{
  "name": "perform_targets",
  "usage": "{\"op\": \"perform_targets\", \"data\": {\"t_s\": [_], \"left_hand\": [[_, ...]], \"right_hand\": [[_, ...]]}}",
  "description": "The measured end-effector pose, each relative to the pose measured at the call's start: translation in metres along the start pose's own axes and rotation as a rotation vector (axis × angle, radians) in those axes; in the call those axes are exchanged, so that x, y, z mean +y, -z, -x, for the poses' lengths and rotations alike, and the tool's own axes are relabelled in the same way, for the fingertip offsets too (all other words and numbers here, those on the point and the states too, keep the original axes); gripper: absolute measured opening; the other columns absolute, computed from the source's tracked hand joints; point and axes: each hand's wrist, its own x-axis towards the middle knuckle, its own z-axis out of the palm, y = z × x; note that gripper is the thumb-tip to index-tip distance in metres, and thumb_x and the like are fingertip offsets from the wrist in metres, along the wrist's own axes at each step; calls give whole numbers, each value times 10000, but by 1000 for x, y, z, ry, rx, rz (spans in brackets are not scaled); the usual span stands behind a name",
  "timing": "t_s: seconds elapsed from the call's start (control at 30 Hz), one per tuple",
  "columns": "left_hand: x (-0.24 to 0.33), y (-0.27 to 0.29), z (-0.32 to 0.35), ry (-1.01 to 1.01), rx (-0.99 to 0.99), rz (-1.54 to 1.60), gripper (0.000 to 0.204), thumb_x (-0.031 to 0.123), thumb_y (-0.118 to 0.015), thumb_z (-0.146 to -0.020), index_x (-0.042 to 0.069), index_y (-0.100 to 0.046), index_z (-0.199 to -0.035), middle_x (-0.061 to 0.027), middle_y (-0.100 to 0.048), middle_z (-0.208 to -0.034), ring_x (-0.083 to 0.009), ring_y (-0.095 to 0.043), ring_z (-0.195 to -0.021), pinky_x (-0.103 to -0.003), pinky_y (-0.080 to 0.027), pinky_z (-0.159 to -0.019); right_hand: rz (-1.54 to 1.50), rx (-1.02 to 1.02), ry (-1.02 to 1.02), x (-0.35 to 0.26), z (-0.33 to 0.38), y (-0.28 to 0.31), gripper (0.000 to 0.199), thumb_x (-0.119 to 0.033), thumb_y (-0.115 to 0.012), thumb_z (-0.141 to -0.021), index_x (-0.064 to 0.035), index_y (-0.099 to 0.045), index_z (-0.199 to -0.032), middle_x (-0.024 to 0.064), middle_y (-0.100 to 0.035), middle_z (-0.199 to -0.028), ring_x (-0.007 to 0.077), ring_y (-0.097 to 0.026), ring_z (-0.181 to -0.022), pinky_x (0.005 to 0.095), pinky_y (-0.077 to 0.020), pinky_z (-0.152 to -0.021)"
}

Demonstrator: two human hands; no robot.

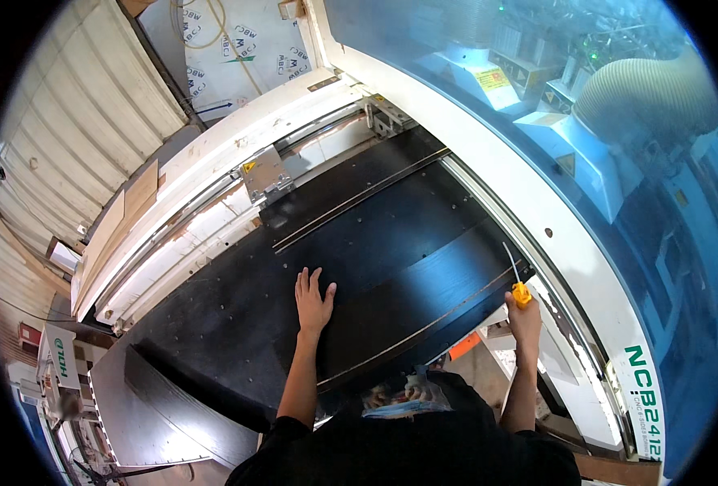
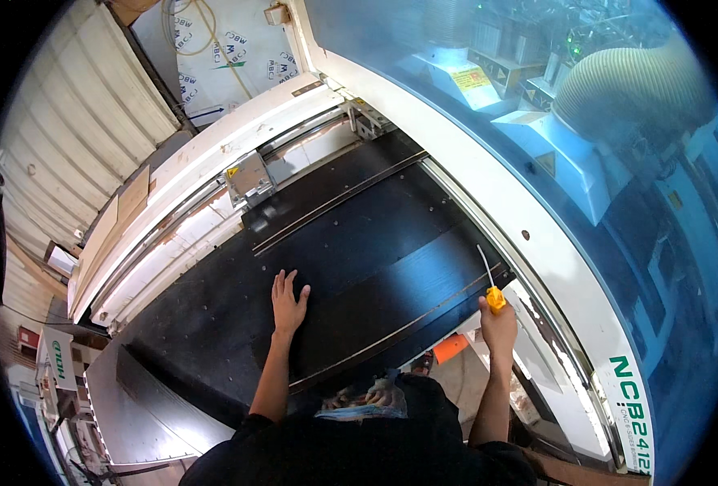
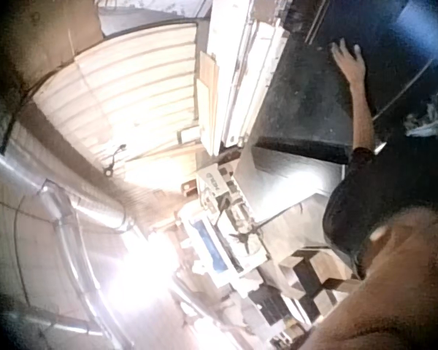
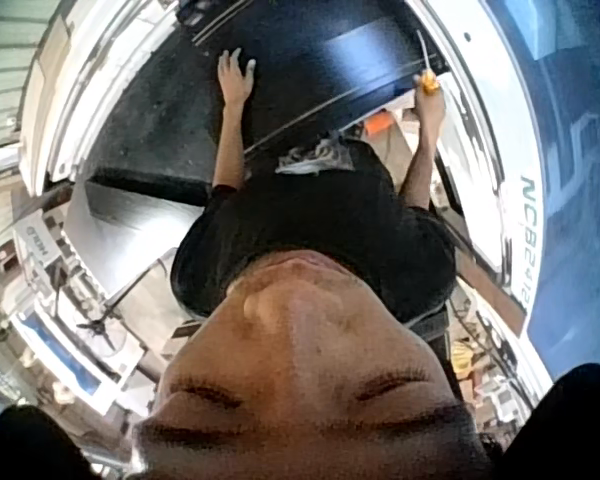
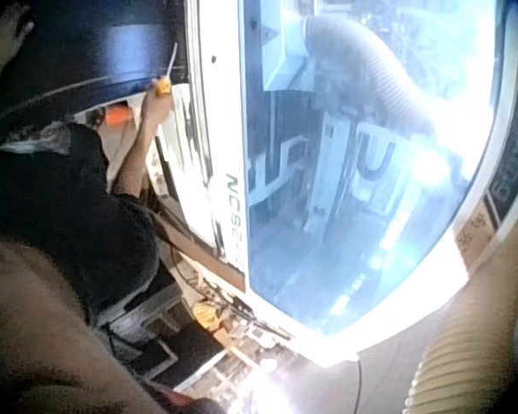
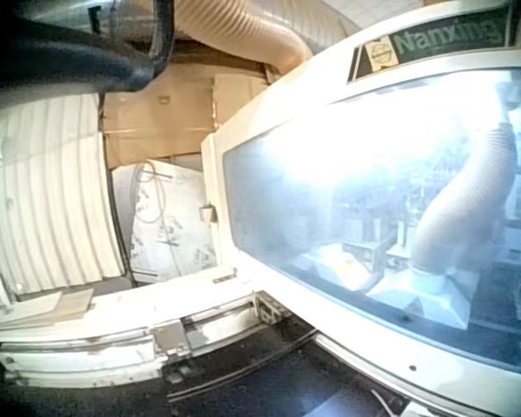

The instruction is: The person places wooden boards into a woodworking machine and then moves them to a stack on the floor.

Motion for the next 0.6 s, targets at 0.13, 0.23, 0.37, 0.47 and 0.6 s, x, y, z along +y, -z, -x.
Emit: {"op": "perform_targets", "data": {"t_s": [0.13, 0.23, 0.37, 0.47, 0.6], "left_hand": [[1, 0, -1, 31, -22, -10, 552, 428, -582, -1019, 88, -504, -1447, -264, -390, -1554, -445, -331, -1457, -528, -270, -1200], [-4, -2, -4, 83, -20, 76, 527, 424, -552, -1041, 81, -517, -1439, -251, -390, -1563, -427, -325, -1471, -517, -257, -1208], [2, -5, -21, 256, -54, 452, 541, 481, -465, -1076, 72, -531, -1424, -203, -449, -1515, -362, -357, -1451, -480, -247, -1206], [43, 0, -26, 371, -43, 850, 543, 494, -451, -1082, 70, -545, -1408, -124, -523, -1407, -263, -420, -1371, -417, -289, -1174], [76, 10, -39, 533, 31, 1025, 493, 444, -475, -1086, 38, -572, -1347, -98, -552, -1358, -238, -485, -1294, -343, -347, -1112]], "right_hand": [[-64, -278, -144, -9, 15, 7, 481, -442, -761, -891, 3, -702, -1062, 201, -735, -921, 384, -719, -895, 450, -540, -767], [37, -477, 130, 16, 24, -38, 595, -576, -707, -890, -37, -706, -1140, 223, -731, -1049, 343, -712, -1019, 461, -543, -859], [106, -835, 170, -50, 67, -64, 665, -607, -671, -902, -27, -671, -1227, 199, -724, -1127, 368, -693, -1064, 456, -544, -904], [213, -923, 150, -115, 89, -59, 649, -571, -667, -918, -15, -660, -1251, 192, -725, -1120, 357, -697, -1045, 440, -539, -919], [162, -920, 242, -121, 81, -72, 614, -543, -659, -931, -20, -666, -1252, 194, -729, -1091, 352, -701, -1024, 435, -533, -928]]}}
